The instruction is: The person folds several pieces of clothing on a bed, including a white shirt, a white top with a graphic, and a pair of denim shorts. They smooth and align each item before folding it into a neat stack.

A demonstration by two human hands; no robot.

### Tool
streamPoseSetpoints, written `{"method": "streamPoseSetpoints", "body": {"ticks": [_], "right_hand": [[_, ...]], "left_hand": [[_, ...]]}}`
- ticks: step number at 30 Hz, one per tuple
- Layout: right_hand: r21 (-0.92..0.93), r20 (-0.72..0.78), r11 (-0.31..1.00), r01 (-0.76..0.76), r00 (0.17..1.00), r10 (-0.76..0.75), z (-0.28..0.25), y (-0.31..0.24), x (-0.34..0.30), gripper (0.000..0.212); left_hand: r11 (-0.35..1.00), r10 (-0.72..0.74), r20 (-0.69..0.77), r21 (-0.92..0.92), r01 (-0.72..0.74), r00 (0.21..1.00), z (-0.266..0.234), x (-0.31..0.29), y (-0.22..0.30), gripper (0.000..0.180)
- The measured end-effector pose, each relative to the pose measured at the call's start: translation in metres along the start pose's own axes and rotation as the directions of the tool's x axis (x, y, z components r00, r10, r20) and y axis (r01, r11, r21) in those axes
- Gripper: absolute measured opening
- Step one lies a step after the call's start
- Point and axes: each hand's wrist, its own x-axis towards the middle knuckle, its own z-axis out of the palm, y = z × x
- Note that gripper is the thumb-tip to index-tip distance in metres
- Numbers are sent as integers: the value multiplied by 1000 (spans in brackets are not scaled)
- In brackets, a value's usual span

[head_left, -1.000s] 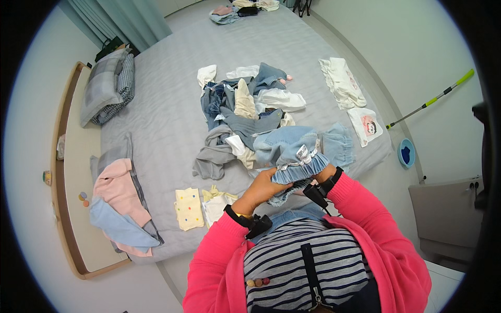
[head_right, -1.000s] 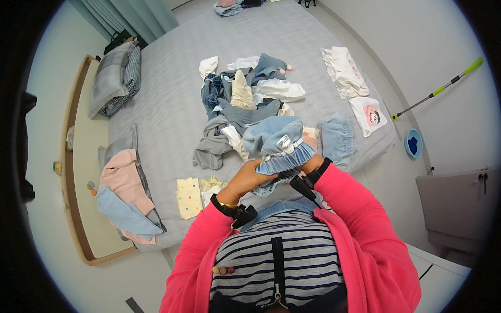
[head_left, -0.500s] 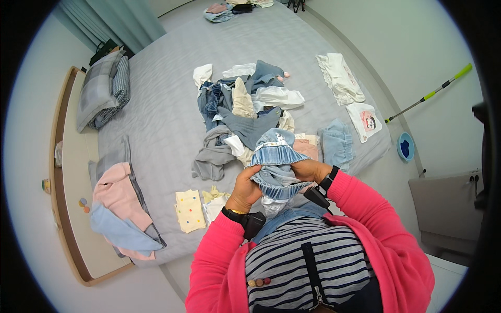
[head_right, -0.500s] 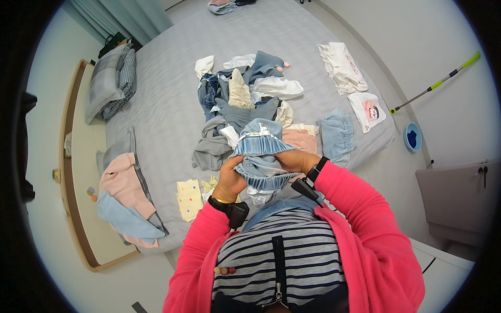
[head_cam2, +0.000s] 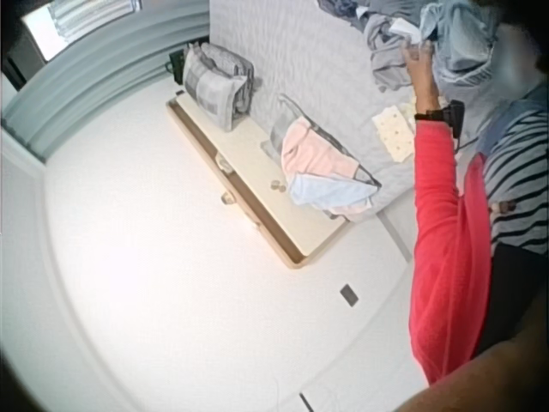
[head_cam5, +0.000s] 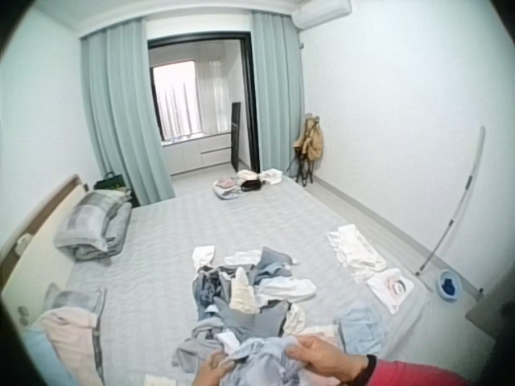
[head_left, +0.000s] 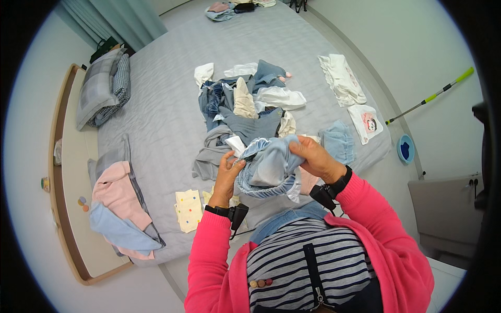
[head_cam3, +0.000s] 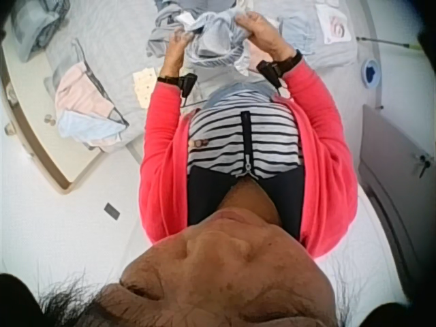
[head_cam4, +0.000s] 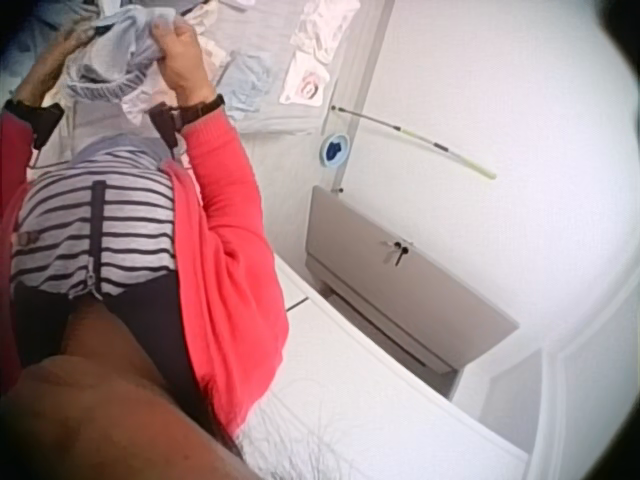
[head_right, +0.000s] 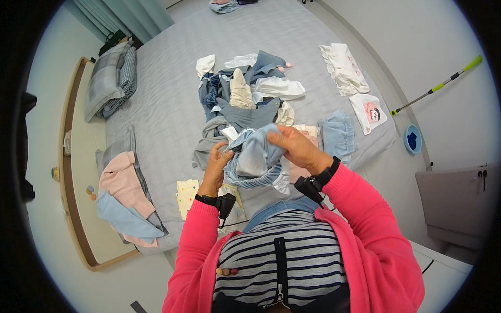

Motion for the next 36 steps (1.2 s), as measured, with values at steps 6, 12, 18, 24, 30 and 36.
{"method": "streamPoseSetpoints", "body": {"ticks": [6, 12, 18, 24, 30, 36], "right_hand": [[141, -243, 978, 151, 963, -113, 3, 16, 10, 27], [94, -99, 993, 66, 993, -56, 16, 38, 11, 28], [-68, 29, 995, -70, 997, 72, 30, 46, -1, 25], [-453, -203, 891, 45, 967, -152, -11, -12, -9, 26], [123, -494, 964, 237, 857, -148, -62, -17, 2, 39], [-522, -546, 844, 120, 714, -439, -58, -18, 0, 46]], "left_hand": [[944, 257, -277, 278, -178, 926, 6, -12, -18, 53], [943, -304, 135, -95, 318, 943, 25, -30, -19, 48], [883, -315, 200, -297, 364, 928, 46, -5, -34, 36], [907, -346, -100, -291, 305, 933, 0, 18, -44, 31], [711, -322, 174, -605, 359, 931, -24, 22, -26, 37], [826, -8, 77, -562, 50, 997, 8, 6, 18, 33]]}}
